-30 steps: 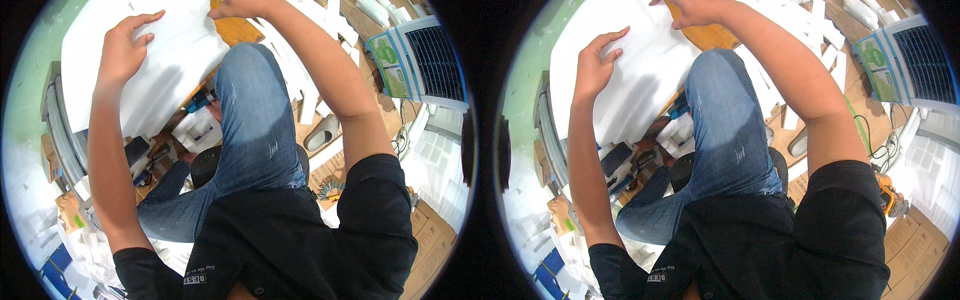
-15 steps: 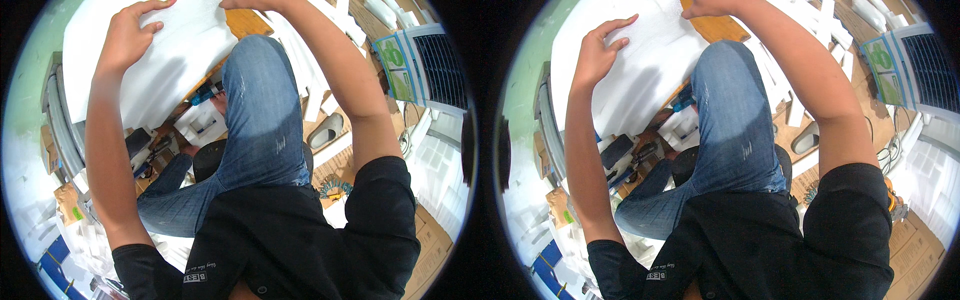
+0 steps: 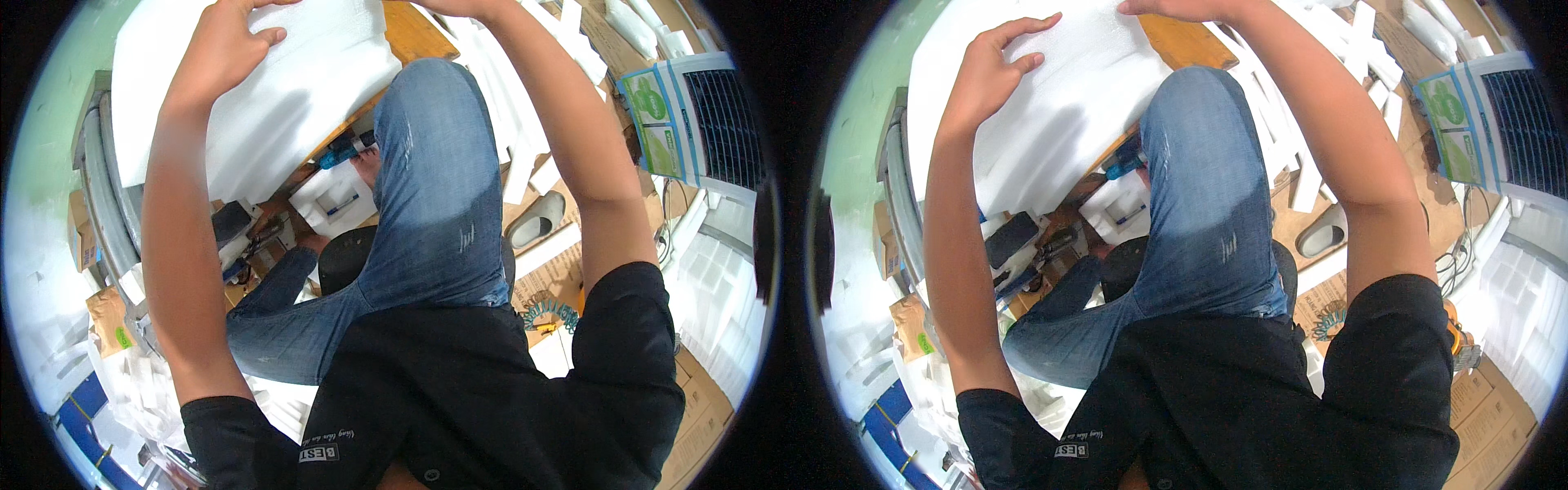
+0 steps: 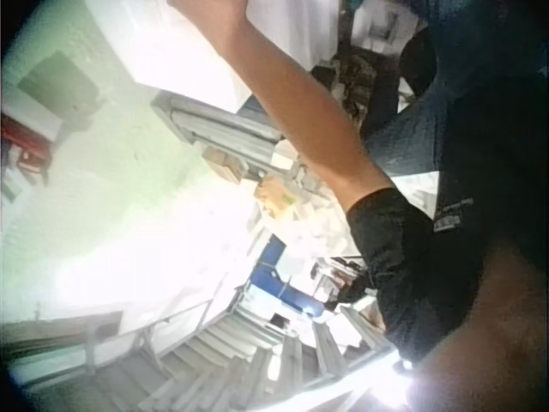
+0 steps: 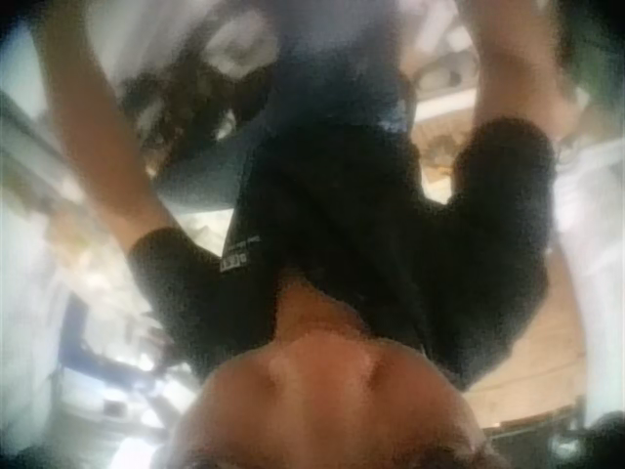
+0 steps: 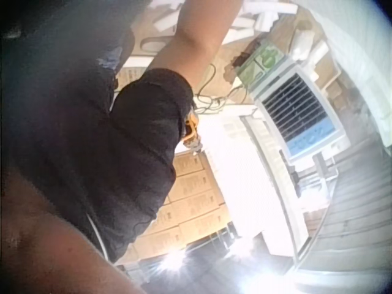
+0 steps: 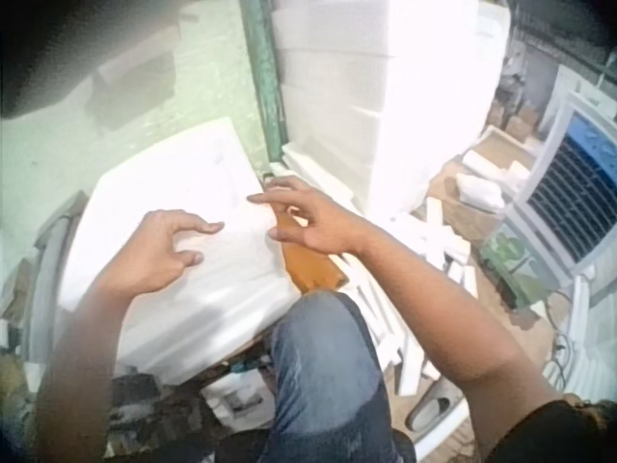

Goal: The person sits on the floor and assembles a custom styrofoam packaging insert by hand. They pick up individual styrofoam pieces, align them, and press them together to form a larger structure, occasionally adjusting the position of the pieces.

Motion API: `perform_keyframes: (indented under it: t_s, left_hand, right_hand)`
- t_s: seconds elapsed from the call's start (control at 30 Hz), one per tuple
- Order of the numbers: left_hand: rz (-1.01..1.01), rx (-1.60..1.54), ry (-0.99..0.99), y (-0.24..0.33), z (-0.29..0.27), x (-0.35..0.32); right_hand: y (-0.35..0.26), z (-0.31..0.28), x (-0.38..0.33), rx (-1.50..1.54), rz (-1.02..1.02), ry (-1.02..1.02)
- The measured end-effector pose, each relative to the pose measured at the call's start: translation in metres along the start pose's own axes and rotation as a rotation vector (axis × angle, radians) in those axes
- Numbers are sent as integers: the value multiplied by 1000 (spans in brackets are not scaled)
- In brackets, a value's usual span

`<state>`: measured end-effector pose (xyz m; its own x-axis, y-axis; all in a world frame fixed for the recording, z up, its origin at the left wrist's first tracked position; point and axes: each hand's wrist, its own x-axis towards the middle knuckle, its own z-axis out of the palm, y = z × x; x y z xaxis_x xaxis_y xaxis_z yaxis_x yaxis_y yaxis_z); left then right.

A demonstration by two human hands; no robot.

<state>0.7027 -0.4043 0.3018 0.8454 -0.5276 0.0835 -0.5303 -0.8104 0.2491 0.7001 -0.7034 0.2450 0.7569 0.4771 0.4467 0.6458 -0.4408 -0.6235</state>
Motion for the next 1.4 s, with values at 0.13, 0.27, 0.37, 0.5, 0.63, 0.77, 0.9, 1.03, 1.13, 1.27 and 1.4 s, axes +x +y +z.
perform_keyframes:
  t_s: [0.13,0.27,0.37,0.5,0.63,0.77,0.9,1.03,1.13,1.27,1.4]
  left_hand:
    - [76,-83,-14,14,-10,-3]
    - [2,-197,-41,52,-29,-6]
    - [122,-256,-33,19,-18,3]
    - [102,-214,-44,27,-30,-5]
    - [192,-275,-72,13,-20,8]
    - [49,-147,-32,-18,-31,-19]
    - [50,-39,28,-25,-48,-55]
    - [146,15,64,-27,-34,-45]
    - [107,71,67,-32,-32,-54]
    - [132,44,81,-25,-29,-46]
    - [181,83,113,-34,-23,-48]
  right_hand:
    - [3,9,-5,86,56,28]
    - [-3,10,0,58,77,64]
    - [-14,6,9,34,160,49]
    - [-24,7,19,38,256,14]
    - [-30,-5,11,71,373,13]
    - [-31,-1,16,-56,356,-31]
    - [-38,-2,28,-75,270,-65]
    - [-71,-19,36,-491,42,-27]
    - [-94,18,60,-607,-145,-40]
    - [-128,28,72,-823,-77,-220]
    - [-120,35,77,-821,-42,-194]
